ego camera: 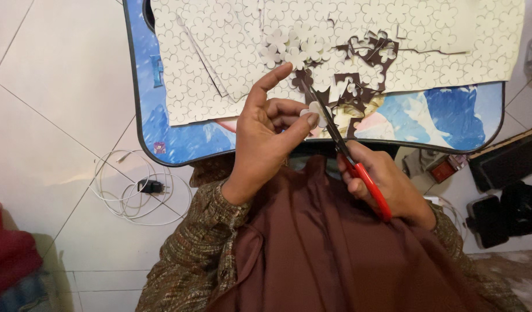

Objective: The person sits on the floor and uses scissors to trim and refine small white flower-shaped paper cutouts, cutting away excess edges from each piece one at a time and setting the finished cutouts on the patterned board in front of them.

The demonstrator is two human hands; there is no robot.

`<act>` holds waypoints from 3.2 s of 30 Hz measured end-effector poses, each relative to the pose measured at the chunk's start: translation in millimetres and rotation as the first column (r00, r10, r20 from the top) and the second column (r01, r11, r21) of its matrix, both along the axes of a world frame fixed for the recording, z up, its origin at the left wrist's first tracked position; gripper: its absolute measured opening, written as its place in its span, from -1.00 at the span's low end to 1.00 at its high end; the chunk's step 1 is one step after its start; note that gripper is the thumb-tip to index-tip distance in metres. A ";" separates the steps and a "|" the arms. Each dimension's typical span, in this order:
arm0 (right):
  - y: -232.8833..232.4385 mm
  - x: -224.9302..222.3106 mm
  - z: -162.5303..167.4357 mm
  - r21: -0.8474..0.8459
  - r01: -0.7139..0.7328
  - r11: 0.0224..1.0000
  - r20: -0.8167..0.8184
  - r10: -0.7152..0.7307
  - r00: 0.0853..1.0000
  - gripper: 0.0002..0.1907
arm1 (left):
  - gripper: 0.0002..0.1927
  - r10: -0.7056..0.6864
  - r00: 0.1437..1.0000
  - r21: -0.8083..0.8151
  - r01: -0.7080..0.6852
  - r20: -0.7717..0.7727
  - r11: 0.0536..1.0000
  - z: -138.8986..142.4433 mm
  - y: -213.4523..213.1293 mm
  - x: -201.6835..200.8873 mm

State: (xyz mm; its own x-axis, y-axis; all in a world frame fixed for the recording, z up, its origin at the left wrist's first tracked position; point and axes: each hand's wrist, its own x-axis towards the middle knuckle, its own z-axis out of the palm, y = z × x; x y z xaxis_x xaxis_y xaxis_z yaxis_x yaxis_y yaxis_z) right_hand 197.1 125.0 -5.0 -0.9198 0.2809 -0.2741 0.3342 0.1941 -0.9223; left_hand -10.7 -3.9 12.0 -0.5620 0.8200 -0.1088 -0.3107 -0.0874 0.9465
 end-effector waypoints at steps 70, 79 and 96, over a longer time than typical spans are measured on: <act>-27.3 -22.5 -0.5 -0.142 0.241 0.960 -0.072 -0.253 0.965 0.09 | -0.70 0.075 0.980 0.153 -0.104 0.183 0.983 -27.0 17.0 35.8; -20.8 -21.5 12.6 -0.092 0.159 0.983 -0.053 -0.164 0.985 0.25 | -0.79 -0.029 0.998 0.024 0.027 0.064 0.999 -4.5 8.5 28.2; -14.3 -18.6 14.7 -0.061 0.103 0.993 -0.044 -0.105 0.993 0.13 | -0.64 -0.043 0.999 0.033 0.042 0.018 0.999 -11.5 3.6 17.3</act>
